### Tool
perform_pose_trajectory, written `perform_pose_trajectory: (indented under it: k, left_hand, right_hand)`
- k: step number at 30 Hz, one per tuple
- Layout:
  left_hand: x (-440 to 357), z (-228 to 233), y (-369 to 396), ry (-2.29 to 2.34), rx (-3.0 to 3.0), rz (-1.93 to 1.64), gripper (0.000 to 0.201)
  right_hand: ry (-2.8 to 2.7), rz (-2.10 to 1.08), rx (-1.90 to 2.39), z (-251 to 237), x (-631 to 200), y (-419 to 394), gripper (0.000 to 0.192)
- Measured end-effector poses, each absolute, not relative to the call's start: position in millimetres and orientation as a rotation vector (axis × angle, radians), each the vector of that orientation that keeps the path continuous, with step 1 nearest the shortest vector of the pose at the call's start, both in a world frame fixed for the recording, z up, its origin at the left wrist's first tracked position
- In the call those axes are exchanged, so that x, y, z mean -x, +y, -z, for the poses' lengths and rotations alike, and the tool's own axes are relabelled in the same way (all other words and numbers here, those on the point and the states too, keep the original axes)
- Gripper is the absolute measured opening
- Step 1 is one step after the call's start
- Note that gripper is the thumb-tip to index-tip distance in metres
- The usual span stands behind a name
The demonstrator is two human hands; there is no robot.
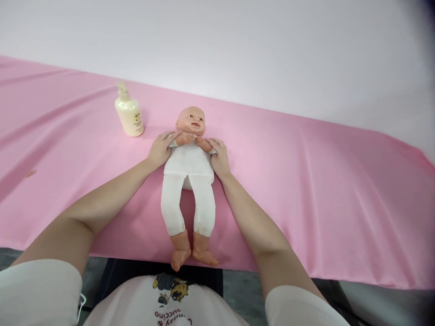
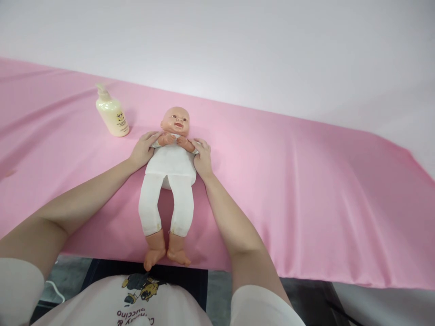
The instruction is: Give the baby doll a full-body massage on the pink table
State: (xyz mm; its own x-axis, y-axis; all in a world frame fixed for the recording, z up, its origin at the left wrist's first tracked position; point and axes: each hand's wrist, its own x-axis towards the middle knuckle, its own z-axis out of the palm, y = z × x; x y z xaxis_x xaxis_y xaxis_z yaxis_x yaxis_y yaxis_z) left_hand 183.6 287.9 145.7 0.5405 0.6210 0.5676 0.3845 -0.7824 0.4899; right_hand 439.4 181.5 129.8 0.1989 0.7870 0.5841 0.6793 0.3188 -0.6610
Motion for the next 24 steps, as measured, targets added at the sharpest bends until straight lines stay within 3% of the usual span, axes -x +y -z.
perform_pose_trajectory:
  k: [4, 7, 11, 17, 20, 24]
  left_hand:
    - [-184.1, -150.8, 284.1, 0.837, -2.385, -1.153, 0.054]
    - [-183.4, -151.2, 284.3, 0.761, -2.248, -1.240, 0.053]
    - [-180.5, -139.1, 295.7, 0.765, -2.059, -1.315, 0.079]
    - [-177.6, -120.9, 315.5, 0.829, -1.851, -1.327, 0.111]
    - [-177.5, -127.2, 312.8, 0.797, -1.843, -1.320, 0.107]
    - [-180.0, -145.2, 300.3, 0.650, -1.965, -1.360, 0.085]
  right_hand:
    - [-1.441, -0.191, 1.335, -136.6, -432.8, 177.3, 0.044]
    - [-1.280, -0.284, 1.300, -138.1, -430.2, 174.8, 0.052]
    - [-1.074, -0.338, 1.314, -125.3, -441.8, 180.7, 0.067]
    - [-1.023, -0.118, 1.326, -100.8, -462.2, 196.5, 0.091]
    - [-1.005, -0.124, 1.344, -106.1, -458.5, 195.1, 0.093]
    - [-1.080, -0.093, 1.303, -122.3, -449.7, 186.8, 0.086]
